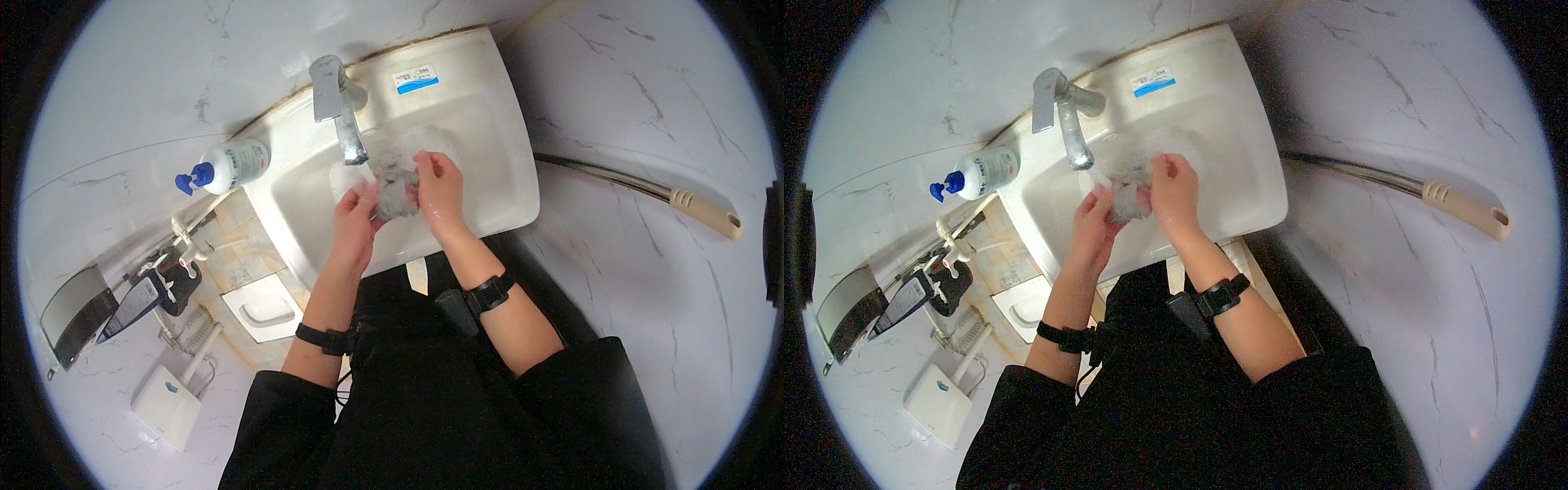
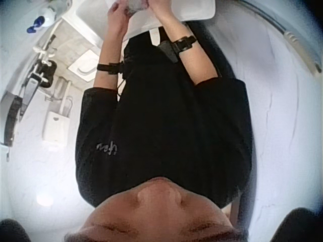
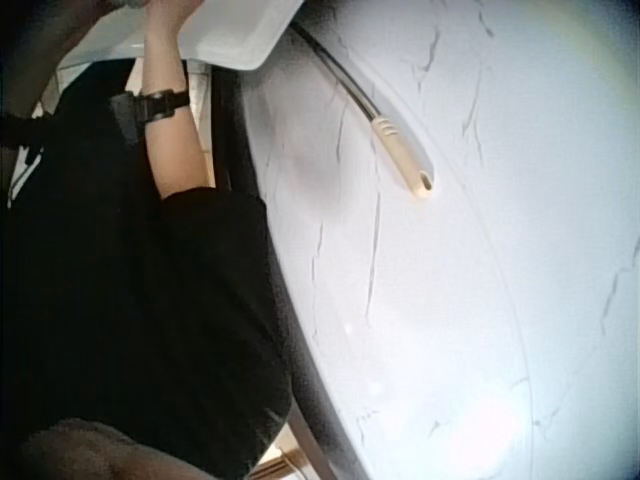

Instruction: The person applies liquid soap to a cloth and rubs it against itself by hand under a running faucet to wash it.

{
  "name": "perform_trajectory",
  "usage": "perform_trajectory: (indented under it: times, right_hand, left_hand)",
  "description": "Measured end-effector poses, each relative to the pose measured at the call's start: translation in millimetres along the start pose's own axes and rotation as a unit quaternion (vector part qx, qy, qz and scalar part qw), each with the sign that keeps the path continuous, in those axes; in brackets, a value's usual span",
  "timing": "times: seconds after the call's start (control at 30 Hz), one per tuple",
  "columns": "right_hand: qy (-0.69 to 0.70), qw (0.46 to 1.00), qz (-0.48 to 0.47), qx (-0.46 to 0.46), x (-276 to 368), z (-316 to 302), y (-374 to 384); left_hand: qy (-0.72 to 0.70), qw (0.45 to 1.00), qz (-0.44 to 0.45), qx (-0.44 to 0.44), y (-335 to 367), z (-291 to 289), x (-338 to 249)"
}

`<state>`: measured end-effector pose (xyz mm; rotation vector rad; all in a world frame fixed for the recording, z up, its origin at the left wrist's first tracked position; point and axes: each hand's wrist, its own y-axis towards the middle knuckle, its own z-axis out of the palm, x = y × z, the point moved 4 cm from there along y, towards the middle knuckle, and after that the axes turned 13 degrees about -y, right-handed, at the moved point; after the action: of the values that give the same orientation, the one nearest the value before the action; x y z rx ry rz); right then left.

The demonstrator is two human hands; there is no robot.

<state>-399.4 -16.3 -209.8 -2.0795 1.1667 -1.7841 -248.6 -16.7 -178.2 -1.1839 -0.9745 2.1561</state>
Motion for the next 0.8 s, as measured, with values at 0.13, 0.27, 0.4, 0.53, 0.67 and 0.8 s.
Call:
perform_trajectory:
  times: [0.13, 0.27, 0.4, 0.53, 0.67, 0.8]
  right_hand:
    - [0.044, 0.994, 0.066, 0.071, 7.4, -3.6, 4.6]
    - [0.112, 0.945, 0.169, 0.256, 20.5, 20.3, -13.4]
    - [0.318, 0.845, 0.221, 0.368, 32.5, 34.8, -28.9]
    - [0.346, 0.863, 0.159, 0.332, 25.1, 48.0, -18.5]
    - [0.058, 0.973, 0.061, 0.216, 18.0, 72.8, -16.8]
    - [-0.133, 0.984, -0.117, 0.027, 29.9, 81.6, -31.7]
  left_hand:
    - [0.029, 0.997, 0.015, -0.070, 0.7, -10.4, -17.3]
    - [0.013, 1.000, 0.017, 0.010, -6.1, -0.8, -26.7]
    - [0.006, 0.999, 0.033, 0.011, -10.0, 5.7, -30.9]
    - [0.140, 0.977, 0.149, -0.055, -2.5, -7.2, -40.3]
    - [0.025, 0.987, 0.130, -0.094, 16.8, -26.6, -19.1]
    - [-0.170, 0.984, -0.027, -0.046, 3.8, 8.4, -16.9]
